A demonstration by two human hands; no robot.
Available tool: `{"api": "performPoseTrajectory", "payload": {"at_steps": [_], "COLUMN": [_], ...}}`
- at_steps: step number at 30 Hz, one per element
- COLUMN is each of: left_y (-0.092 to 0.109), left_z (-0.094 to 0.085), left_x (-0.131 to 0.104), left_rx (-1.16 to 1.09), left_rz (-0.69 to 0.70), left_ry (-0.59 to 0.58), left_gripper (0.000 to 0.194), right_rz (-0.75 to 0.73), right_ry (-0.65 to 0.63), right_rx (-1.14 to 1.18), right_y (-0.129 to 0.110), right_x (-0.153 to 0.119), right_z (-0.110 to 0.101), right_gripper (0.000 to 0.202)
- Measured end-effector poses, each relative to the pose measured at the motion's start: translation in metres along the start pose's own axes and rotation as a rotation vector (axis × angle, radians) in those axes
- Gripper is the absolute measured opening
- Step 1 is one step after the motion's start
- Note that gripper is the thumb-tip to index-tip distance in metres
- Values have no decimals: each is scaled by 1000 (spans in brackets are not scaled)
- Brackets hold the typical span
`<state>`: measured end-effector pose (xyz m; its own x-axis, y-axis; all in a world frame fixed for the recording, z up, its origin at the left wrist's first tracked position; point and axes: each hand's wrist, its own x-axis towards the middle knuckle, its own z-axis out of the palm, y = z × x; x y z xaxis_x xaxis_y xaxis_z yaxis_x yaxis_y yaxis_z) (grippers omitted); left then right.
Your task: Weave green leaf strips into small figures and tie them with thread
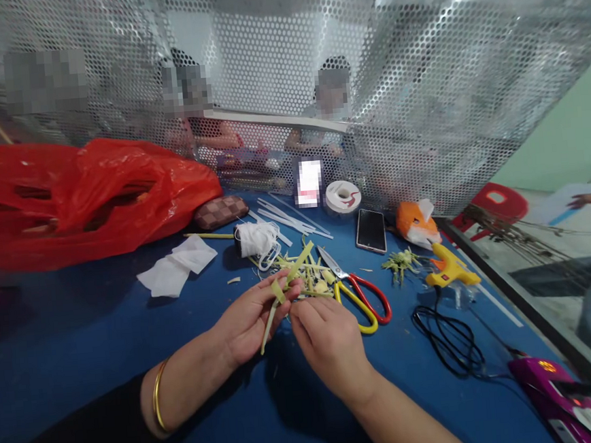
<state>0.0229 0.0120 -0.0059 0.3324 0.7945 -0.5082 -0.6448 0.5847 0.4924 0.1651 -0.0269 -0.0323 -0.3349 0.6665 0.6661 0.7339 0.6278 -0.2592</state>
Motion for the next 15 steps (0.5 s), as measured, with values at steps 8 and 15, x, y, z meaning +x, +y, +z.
{"api": "performPoseTrajectory", "payload": {"at_steps": [8,15], "left_y": [0,-12], "left_z": [-2,-2], "left_x": [0,-1], "left_rx": [26,137], "left_rz": [63,70], "left_ry": [-24,-62], "left_gripper": [18,14], "right_rz": [-135,-445], "right_ry": [10,-189], "right_rx": [-113,-90], "right_y": [-3,-11], "right_x": [6,4], "right_z": [-10,-2], "right_gripper": [10,22]}}
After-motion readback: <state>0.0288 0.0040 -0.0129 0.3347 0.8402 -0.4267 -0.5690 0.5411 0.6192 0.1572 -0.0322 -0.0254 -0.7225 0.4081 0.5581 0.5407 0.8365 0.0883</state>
